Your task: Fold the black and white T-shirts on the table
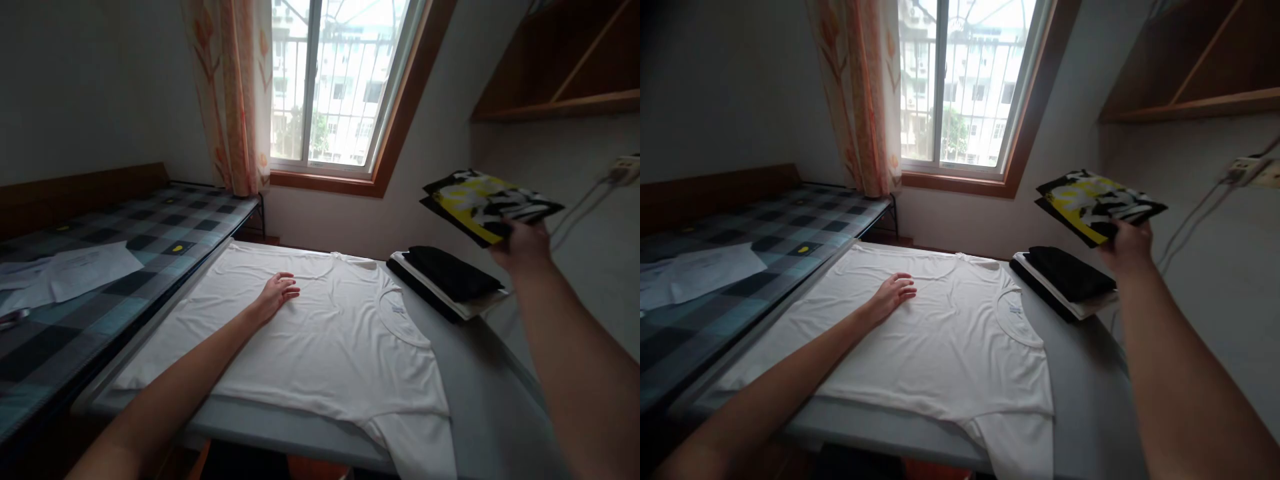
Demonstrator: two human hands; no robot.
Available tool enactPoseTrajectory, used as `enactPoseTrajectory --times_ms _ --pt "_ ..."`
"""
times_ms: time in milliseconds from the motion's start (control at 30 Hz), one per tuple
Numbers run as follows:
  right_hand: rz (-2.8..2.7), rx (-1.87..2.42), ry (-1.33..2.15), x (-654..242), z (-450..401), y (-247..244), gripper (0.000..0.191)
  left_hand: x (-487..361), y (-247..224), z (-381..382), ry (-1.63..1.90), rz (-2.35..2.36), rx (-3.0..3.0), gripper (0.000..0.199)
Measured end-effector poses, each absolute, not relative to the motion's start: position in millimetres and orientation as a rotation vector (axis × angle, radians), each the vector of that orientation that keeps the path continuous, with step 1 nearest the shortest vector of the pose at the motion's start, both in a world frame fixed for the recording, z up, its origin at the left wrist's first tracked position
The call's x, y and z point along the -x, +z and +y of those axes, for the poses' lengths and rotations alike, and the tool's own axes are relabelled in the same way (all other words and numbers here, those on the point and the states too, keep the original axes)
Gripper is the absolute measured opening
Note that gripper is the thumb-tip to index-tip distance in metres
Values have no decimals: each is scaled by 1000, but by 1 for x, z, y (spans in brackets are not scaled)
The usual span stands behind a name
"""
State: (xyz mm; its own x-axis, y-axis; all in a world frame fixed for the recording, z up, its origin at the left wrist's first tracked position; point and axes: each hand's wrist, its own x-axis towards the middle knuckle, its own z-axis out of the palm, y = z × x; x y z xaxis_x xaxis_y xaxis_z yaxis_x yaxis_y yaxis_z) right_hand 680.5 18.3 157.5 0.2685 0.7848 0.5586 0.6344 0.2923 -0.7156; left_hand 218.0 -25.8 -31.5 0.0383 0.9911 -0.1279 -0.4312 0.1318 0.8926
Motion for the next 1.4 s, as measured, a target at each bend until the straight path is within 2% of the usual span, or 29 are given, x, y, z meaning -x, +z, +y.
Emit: enactPoseTrajectory --times_ms 100,233,333,467,567,633,700,800,933,1100,1233,1400 --pt "-1015 1623 439 -711 18 105 35 -217 -33 -26 1278 918 -809 23" --pt "-880 1898 656 -733 14 50 31 -216 -35 -25 1259 908 -828 24" --pt "-948 1901 359 -737 11 43 31 -216 -34 -25 1252 904 -839 25" --pt "-957 1973 -338 -720 7 57 48 -217 -33 -26 1254 921 -856 23" --pt "-1257 1979 -541 -682 1 55 46 -218 -35 -28 1260 920 -931 22" --pt "-1593 1956 -500 -649 -7 42 37 -220 -35 -29 1237 939 -1070 22" --pt "-1978 1878 -279 -613 -17 21 34 -220 -33 -31 1169 977 -1267 22" --pt "-2207 1757 -129 -567 -40 -11 43 -217 -23 -38 1042 967 -1524 25" --pt "-2347 1728 -75 -534 -76 -35 53 -203 -7 -58 908 994 -1790 30" --pt "-2417 1804 -30 -532 -116 -50 59 -167 -6 -100 560 1676 -2151 40" --pt "-2414 1829 -25 -536 -125 -62 61 -138 -17 -122 209 1985 -2188 61" --pt "-2430 1795 -101 -532 -97 -60 60 -127 -28 -99 245 1956 -2223 66"
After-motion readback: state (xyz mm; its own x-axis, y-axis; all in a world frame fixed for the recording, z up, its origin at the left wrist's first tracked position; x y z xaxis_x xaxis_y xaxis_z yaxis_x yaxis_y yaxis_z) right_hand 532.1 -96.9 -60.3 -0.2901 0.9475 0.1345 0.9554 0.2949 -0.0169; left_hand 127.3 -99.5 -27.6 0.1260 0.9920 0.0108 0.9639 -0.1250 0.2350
